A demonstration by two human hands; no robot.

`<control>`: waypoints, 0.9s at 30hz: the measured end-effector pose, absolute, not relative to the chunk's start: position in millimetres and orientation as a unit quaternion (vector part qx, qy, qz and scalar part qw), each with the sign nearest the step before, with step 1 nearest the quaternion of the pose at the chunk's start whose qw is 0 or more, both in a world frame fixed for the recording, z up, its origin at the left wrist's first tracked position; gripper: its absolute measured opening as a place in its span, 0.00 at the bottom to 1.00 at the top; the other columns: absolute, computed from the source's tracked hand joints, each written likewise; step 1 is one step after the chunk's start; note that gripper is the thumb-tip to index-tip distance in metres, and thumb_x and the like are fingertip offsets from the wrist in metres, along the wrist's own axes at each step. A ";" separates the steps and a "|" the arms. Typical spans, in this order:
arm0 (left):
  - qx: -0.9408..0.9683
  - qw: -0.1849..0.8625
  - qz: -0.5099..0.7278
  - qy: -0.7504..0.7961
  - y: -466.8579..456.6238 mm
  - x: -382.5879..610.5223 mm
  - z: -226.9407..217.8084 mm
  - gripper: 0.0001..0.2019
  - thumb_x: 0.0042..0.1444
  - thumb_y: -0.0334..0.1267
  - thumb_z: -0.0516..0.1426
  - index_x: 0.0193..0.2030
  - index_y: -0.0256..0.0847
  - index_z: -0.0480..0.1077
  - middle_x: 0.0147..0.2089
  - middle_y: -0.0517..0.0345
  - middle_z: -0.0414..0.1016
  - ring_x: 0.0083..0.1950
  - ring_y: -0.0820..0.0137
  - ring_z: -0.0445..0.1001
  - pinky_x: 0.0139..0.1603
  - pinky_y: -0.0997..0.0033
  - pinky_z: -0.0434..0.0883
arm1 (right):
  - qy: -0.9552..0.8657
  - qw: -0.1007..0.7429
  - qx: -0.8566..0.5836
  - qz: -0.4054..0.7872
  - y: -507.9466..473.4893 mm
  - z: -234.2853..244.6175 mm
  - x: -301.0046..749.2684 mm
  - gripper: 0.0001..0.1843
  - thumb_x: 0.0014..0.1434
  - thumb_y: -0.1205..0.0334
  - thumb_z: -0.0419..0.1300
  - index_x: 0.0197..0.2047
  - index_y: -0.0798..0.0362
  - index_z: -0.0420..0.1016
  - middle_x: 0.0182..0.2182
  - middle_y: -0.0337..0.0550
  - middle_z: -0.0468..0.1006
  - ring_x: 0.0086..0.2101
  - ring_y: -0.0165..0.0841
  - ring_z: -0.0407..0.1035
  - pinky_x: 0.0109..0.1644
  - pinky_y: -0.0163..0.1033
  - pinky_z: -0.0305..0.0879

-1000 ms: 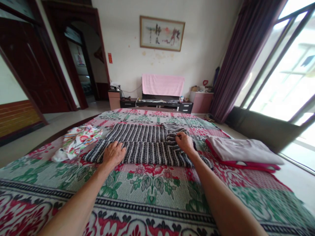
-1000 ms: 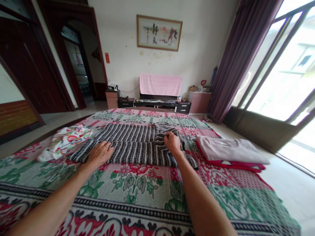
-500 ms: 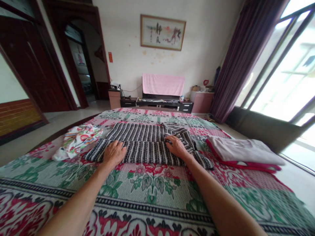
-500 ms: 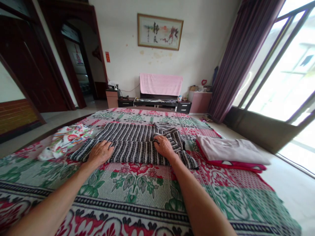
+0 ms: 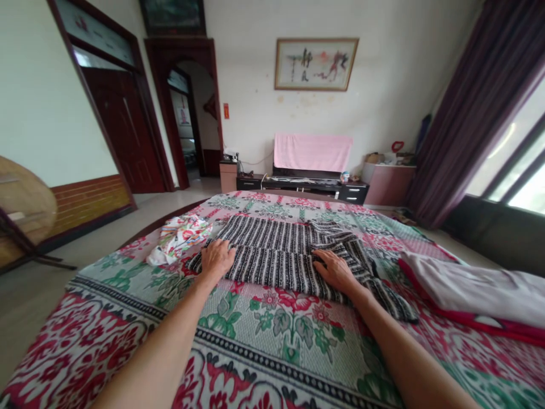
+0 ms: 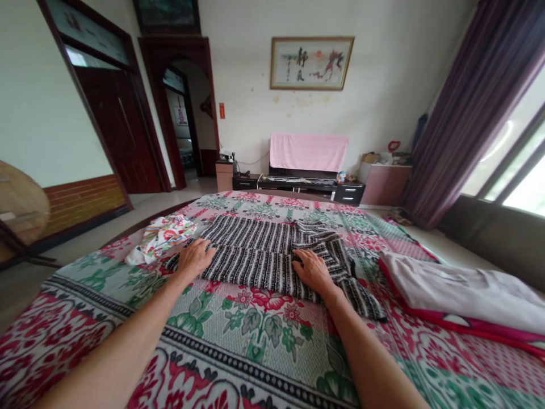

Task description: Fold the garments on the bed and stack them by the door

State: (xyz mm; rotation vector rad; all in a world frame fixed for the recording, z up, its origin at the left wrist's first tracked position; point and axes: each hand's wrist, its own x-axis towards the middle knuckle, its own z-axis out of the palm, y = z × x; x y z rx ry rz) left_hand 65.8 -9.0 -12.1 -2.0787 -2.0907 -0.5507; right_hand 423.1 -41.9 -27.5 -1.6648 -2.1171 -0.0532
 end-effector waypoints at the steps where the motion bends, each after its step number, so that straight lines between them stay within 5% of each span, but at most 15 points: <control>1: -0.689 0.070 -0.179 -0.699 -8.4 61.5 -12.4 0.18 0.61 0.43 0.46 0.50 0.40 0.71 0.53 0.46 0.72 0.55 0.59 0.69 0.55 0.58 0.65 | -0.766 0.223 -0.603 -0.019 -41.7 -27.9 423.4 0.21 0.62 0.58 0.50 0.56 0.54 0.70 0.55 0.50 0.72 0.54 0.38 0.65 0.59 0.46 0.58; 7: -0.699 0.079 -0.144 -0.696 -5.4 52.1 -24.0 0.20 0.61 0.44 0.45 0.50 0.40 0.71 0.56 0.45 0.69 0.58 0.56 0.66 0.54 0.53 0.64 | -0.758 0.233 -0.609 -0.006 -43.5 -27.4 420.9 0.20 0.61 0.59 0.52 0.55 0.52 0.70 0.54 0.48 0.73 0.54 0.37 0.65 0.59 0.44 0.58; 14: -0.697 0.075 -0.133 -0.700 1.6 49.9 -31.3 0.21 0.61 0.46 0.43 0.52 0.42 0.70 0.57 0.46 0.68 0.59 0.55 0.64 0.56 0.49 0.63 | -0.645 0.347 -0.676 -0.079 -41.4 -7.4 439.4 0.18 0.59 0.66 0.49 0.51 0.55 0.73 0.48 0.49 0.76 0.49 0.37 0.70 0.56 0.40 0.61; 27: -0.695 0.068 -0.168 -0.696 3.3 48.5 -34.4 0.23 0.61 0.45 0.44 0.55 0.39 0.70 0.61 0.42 0.66 0.60 0.50 0.64 0.57 0.43 0.62 | -0.537 0.157 -0.827 -0.048 -51.2 -3.2 476.1 0.20 0.59 0.56 0.52 0.47 0.59 0.76 0.42 0.58 0.78 0.45 0.41 0.73 0.47 0.39 0.65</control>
